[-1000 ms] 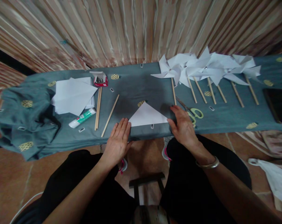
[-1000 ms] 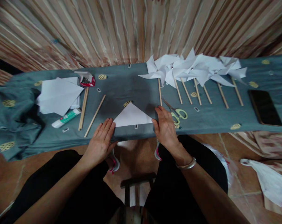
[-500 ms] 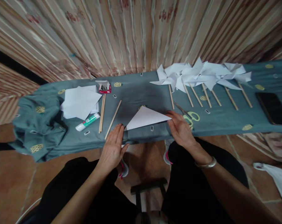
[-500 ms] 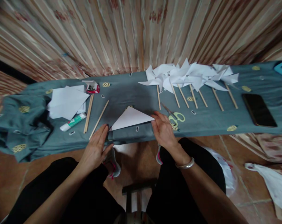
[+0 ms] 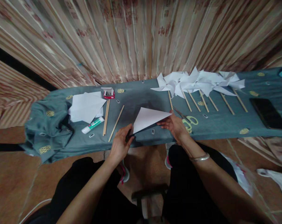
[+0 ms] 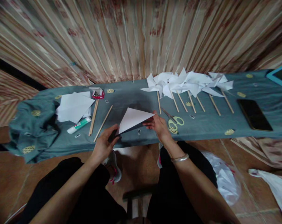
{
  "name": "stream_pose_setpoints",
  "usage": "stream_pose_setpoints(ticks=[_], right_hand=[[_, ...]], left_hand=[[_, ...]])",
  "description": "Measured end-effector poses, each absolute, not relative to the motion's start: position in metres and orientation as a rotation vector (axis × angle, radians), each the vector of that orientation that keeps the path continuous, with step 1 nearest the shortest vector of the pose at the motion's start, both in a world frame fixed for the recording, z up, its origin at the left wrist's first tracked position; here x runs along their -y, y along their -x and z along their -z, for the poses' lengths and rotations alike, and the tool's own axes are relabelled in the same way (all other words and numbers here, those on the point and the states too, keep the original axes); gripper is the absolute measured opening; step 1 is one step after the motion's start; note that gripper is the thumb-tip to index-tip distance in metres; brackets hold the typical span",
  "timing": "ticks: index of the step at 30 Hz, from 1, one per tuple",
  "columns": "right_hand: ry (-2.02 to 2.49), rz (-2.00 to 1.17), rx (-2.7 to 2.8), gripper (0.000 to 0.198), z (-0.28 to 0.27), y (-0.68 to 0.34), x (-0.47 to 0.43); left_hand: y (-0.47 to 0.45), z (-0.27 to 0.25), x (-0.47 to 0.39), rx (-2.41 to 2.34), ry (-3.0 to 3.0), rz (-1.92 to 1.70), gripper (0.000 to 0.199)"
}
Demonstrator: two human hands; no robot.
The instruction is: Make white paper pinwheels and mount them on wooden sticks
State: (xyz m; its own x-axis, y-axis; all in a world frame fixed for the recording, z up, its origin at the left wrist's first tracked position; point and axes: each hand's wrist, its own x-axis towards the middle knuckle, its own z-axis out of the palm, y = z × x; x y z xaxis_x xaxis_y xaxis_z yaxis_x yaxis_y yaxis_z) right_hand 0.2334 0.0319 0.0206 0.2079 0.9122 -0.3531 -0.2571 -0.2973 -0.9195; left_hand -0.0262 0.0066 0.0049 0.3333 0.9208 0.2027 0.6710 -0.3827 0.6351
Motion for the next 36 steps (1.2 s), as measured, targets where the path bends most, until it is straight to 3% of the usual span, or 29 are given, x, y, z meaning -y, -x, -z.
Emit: stream_pose_setpoints(ticks=[6, 14, 22, 27, 36], right_hand=[[1.271, -1.538, 0.459, 0.035, -0.034, -0.227, -0.032], [1.232, -1.570, 0.445, 0.074, -0.036, -0.230, -0.031], [1.181, -1.560, 0.456, 0.046, -0.034, -0.236, -0.030], [1.205, -1.593, 0.445, 0.020, -0.034, -0.242, -0.030], [1.202, -1.593, 0.645, 0.038, -0.040, -0.239, -0.031]], left_hand=[[0.017, -0.009, -0.014, -1.432, -1.840, -0.848, 0.042], [0.001, -0.004, -0.021, -1.383, -1.774, -0.900, 0.057], [-0.007, -0.016, -0.026, -1.380, -1.987, -1.006, 0.051], [-0.001, -0.033, -0.030, -1.298, -2.283, -1.093, 0.025], [0.007, -0.042, -0.040, -1.292, -2.433, -1.280, 0.029]])
